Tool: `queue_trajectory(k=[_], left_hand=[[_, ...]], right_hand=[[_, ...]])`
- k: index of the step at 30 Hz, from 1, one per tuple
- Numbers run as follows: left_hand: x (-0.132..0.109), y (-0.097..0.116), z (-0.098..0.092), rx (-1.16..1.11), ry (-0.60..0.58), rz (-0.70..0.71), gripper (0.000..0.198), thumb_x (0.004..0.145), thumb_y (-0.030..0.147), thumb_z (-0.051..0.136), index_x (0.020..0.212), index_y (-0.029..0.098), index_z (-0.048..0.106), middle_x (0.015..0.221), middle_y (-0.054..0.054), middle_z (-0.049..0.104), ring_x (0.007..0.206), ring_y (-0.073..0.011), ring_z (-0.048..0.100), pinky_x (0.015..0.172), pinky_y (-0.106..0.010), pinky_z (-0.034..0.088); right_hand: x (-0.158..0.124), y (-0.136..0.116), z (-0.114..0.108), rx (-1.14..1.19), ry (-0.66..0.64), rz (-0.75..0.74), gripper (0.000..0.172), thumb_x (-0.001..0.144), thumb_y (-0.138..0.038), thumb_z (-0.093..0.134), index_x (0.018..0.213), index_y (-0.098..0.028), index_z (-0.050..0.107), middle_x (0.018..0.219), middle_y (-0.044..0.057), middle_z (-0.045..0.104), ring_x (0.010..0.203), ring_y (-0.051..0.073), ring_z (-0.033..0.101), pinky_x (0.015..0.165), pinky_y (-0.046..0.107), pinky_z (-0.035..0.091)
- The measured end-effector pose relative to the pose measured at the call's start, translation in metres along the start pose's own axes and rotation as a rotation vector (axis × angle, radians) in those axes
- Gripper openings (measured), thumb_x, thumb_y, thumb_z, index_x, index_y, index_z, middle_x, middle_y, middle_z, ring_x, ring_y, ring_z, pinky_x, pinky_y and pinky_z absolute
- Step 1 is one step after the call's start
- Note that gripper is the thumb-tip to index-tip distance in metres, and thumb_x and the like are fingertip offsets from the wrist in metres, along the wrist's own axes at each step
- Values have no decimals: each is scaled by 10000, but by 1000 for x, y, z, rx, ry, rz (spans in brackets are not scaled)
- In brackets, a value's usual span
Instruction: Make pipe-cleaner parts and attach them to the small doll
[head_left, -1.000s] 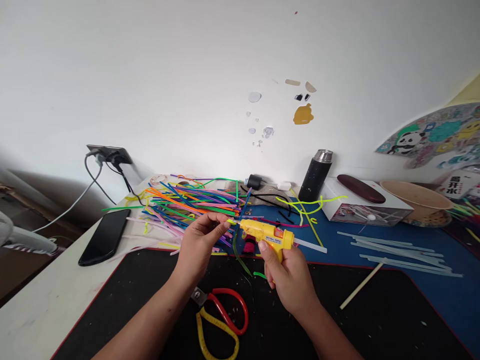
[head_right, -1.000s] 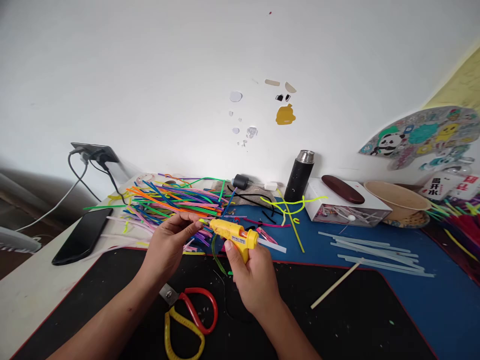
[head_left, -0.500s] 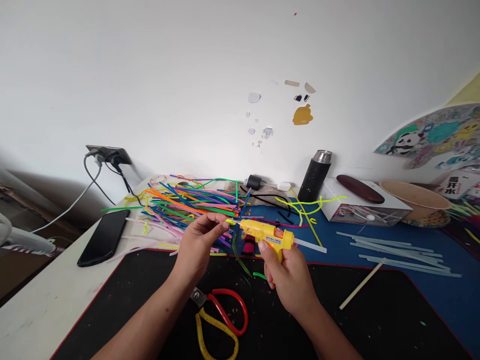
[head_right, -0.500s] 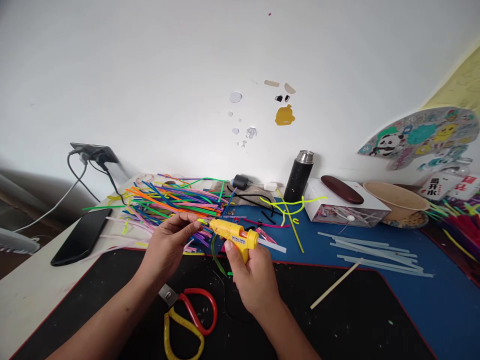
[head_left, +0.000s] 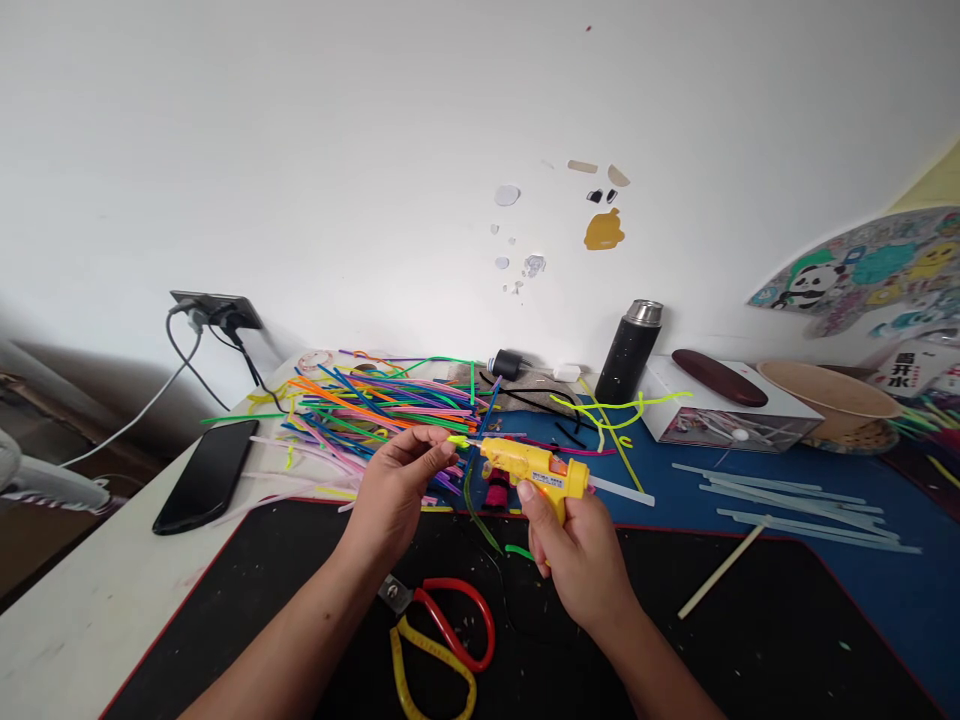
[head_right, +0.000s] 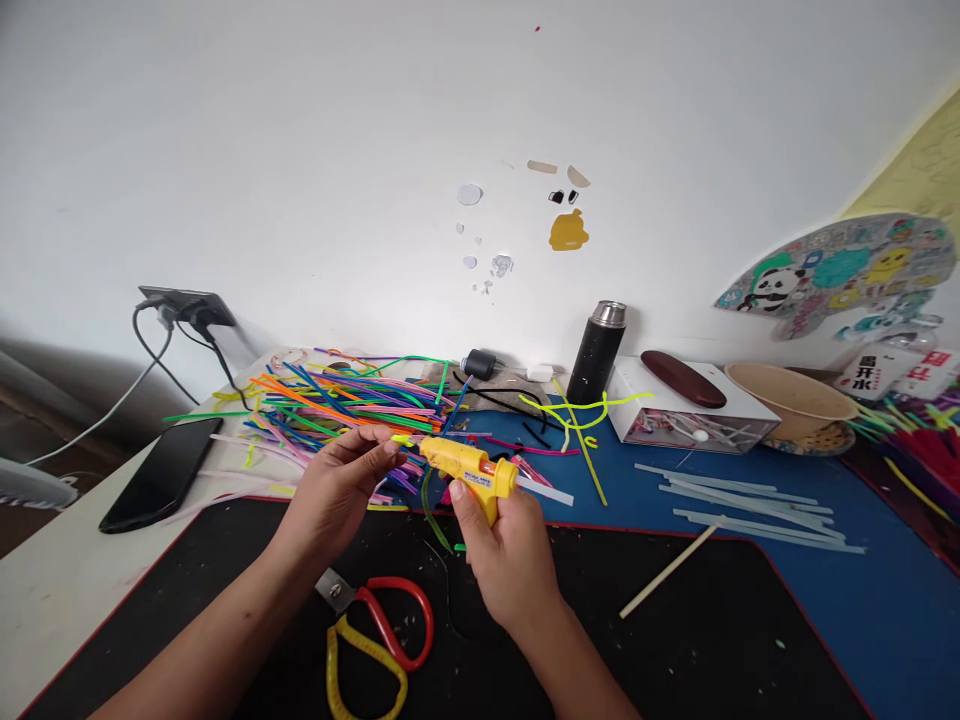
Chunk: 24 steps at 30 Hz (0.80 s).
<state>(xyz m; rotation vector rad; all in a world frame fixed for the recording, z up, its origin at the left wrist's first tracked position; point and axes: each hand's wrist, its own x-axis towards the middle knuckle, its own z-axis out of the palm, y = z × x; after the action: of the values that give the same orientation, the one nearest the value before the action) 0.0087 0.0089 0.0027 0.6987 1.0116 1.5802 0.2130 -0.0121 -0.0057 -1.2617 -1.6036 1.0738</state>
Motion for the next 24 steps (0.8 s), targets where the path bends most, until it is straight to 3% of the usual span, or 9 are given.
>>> queue_trajectory(k=[24], left_hand=[[-1, 0, 1, 24, -13, 4, 288, 596, 303, 996, 762, 176, 797, 755, -2, 706, 710, -126, 628, 702, -238, 525]], right_hand=[[1, 1, 0, 17, 16, 1, 652, 1003, -714, 507, 559, -239, 464, 427, -15, 472, 396, 128, 468, 434, 259, 375]])
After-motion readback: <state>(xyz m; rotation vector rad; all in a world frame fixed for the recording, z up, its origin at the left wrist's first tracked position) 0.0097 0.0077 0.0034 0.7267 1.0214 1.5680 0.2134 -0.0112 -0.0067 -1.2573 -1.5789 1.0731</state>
